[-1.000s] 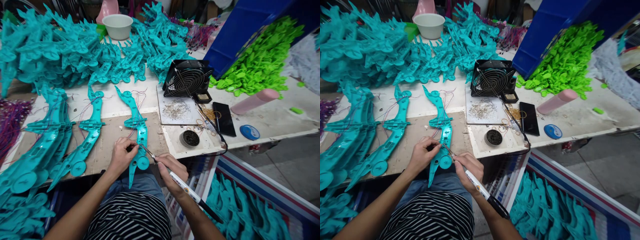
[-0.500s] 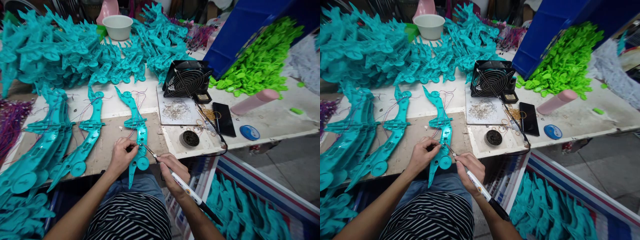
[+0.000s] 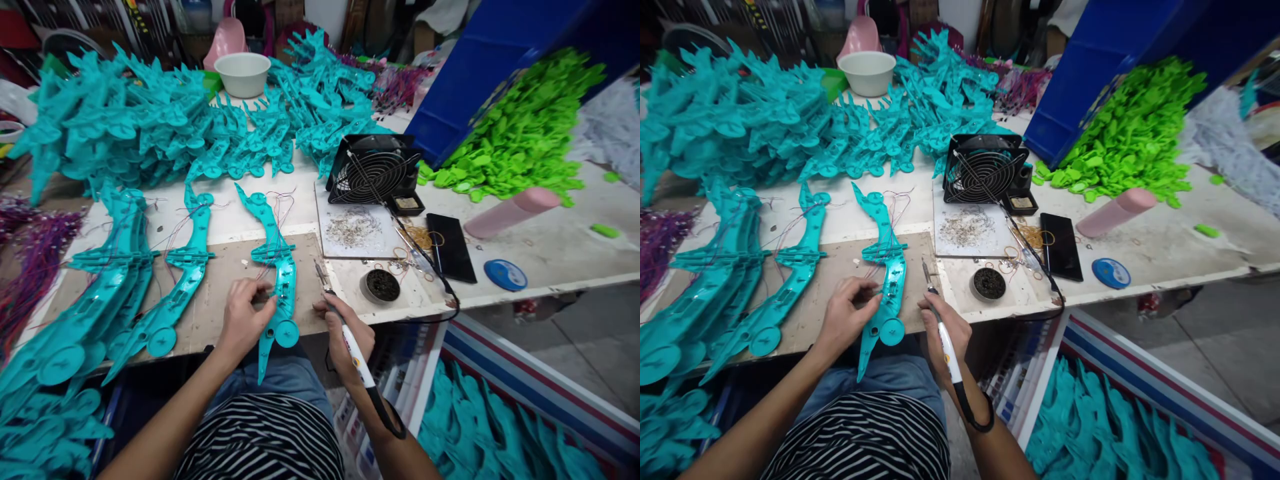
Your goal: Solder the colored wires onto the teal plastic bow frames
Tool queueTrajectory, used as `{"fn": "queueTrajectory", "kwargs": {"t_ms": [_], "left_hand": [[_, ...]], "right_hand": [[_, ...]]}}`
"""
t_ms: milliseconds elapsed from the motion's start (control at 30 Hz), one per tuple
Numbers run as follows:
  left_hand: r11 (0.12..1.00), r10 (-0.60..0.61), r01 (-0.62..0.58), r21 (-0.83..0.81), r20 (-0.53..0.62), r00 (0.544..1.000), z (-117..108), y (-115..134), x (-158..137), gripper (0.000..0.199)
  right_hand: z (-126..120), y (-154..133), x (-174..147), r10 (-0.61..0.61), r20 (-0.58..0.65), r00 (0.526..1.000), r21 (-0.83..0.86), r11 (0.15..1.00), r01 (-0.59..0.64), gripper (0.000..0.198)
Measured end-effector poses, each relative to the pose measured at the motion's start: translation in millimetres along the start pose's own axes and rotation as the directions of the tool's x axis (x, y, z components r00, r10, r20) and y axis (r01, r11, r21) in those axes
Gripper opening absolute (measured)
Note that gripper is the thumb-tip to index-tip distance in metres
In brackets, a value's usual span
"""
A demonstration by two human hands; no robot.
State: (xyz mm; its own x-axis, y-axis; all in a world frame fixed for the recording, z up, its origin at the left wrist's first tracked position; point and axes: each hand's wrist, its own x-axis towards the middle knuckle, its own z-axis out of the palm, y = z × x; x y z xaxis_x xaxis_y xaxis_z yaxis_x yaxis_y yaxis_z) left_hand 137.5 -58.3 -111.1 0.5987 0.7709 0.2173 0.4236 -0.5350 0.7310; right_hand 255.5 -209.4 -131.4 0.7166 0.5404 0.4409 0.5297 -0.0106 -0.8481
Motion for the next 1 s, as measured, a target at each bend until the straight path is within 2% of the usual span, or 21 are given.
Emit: {"fn": "queueTrajectory", "kwargs": {"t_ms": [67,100,133,200,367,533,600,667,800,900,1000], "left_hand": [[0.991,0.013,0.001,0.130,-0.104,0.994,3.3,8.7,2.8,0.045],[0.979,0.009,0.015,0.202,-0.118,0.993,6.5,14.7,5.1,0.061],[0.963,-0.007,0.034,0.268,-0.102,0.995,10.5,21.1,7.7,0.073],[0.928,-0.062,0.069,0.365,-0.031,0.998,19.1,33.5,13.0,0.083],[0.904,-0.150,0.110,0.414,0.066,0.986,24.2,43.5,16.9,0.074],[0.892,-0.197,0.124,0.435,0.127,0.972,-4.0,23.7,-0.4,0.053],[0.903,-0.138,0.088,0.420,0.091,0.986,-23.6,10.1,-10.3,0.051],[0.905,-0.071,0.062,0.420,0.006,0.997,-46.1,-5.6,-19.4,0.050],[0.863,-0.027,0.071,0.501,-0.094,0.995,-85.3,-37.1,-30.7,0.046],[0.829,-0.047,0.085,0.552,-0.082,0.996,-98.7,-52.7,-34.8,0.044],[0.804,-0.075,0.122,0.582,-0.104,0.992,-102.2,-56.4,-36.2,0.042]], "right_hand": [[0.2,-0.9,6.1,-0.013,-0.024,1.000,-0.016,1.000,0.013,0.022],[0.2,-1.7,9.8,-0.023,-0.037,0.999,-0.021,1.000,0.022,0.022],[0.3,-2.8,13.7,-0.034,-0.050,0.998,-0.024,0.999,0.033,0.022],[0.9,-5.4,21.6,-0.065,-0.074,0.995,-0.029,0.998,0.063,0.022],[3.6,-12.0,33.8,-0.136,-0.086,0.987,-0.059,0.990,0.132,0.024],[7.2,-15.7,32.0,-0.166,-0.078,0.983,-0.032,0.986,0.164,0.024],[9.7,-17.2,29.7,-0.166,-0.071,0.984,-0.015,0.986,0.165,0.024],[13.4,-19.1,27.5,-0.164,-0.064,0.984,0.007,0.986,0.165,0.023],[25.3,-23.5,23.7,-0.181,-0.006,0.983,0.046,0.982,0.182,0.021],[36.1,-26.6,21.3,-0.228,0.037,0.973,0.083,0.971,0.225,0.021],[45.0,-29.5,20.3,-0.264,0.054,0.963,0.110,0.960,0.257,0.020]]}}
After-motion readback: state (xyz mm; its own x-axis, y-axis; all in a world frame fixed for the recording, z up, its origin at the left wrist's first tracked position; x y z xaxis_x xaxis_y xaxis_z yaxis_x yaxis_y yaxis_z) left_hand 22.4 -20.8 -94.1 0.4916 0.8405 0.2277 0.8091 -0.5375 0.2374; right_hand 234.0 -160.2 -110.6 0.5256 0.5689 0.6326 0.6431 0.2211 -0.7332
